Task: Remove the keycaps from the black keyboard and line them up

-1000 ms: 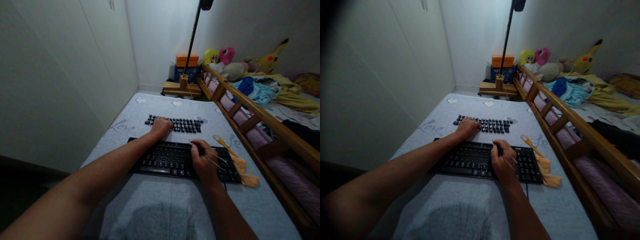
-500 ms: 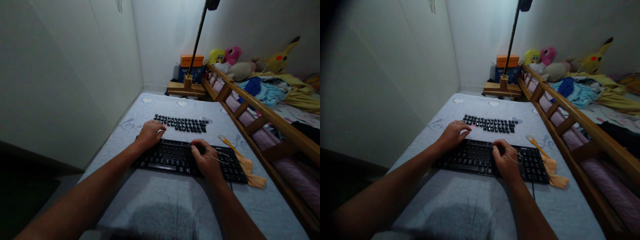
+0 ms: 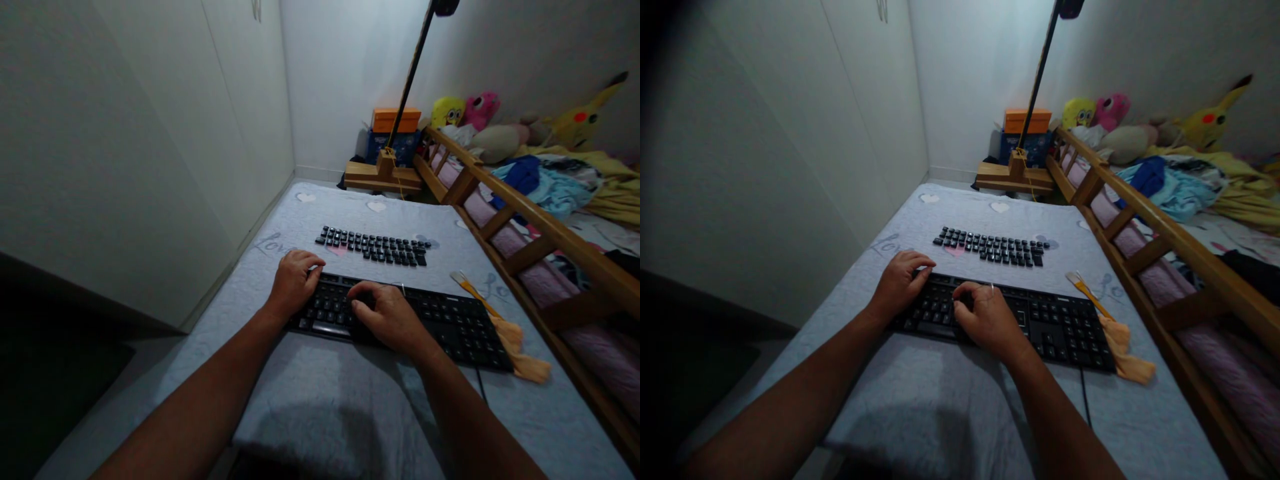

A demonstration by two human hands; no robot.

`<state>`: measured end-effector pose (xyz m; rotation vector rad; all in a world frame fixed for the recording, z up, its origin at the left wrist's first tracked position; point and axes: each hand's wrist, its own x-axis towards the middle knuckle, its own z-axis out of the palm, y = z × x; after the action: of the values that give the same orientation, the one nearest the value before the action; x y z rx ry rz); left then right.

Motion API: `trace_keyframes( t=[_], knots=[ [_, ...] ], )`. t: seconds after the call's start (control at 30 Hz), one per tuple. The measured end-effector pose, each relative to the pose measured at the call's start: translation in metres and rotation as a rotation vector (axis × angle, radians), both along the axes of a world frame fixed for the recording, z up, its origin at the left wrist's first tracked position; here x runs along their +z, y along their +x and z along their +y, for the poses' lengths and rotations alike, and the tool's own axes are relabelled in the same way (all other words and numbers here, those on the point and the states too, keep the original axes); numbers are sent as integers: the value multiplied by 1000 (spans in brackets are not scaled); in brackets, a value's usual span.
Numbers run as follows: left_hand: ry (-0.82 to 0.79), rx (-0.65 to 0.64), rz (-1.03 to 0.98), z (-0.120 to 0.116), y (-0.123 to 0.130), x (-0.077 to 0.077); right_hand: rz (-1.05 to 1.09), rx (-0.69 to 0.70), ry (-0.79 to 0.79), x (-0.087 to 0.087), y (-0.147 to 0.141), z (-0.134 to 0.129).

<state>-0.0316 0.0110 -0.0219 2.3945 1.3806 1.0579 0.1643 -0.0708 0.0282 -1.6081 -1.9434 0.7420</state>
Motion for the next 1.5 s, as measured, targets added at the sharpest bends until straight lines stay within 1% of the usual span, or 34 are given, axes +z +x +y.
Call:
trace_keyframes(
  t=[0.1,0.23,0.43,0.73,1.03,1.1,1.37,1.5],
  knots=[
    [-21,7,18,1,-2,-1,-21,-8,-22,-1,-1,3],
    [-41,33,28,2,-4,-1,-3,-27,-60,-7,-4,3],
    [-83,64,38,5,-7,-1,12,-39,-69,-15,-8,3],
    [-124,62,22,6,-8,-2,50,-61,-61,-15,-5,1],
    [-144,72,19,6,-6,-1,107,-46,-105,-16,-5,0],
    [-151,72,21,5,-6,-1,98,-40,-96,-16,-7,-1],
    [-160,68,19,5,-6,-1,8,7,40,-18,-12,-3],
    [-153,67,16,6,-6,-2,3,9,34,-17,-14,-3]
  ],
)
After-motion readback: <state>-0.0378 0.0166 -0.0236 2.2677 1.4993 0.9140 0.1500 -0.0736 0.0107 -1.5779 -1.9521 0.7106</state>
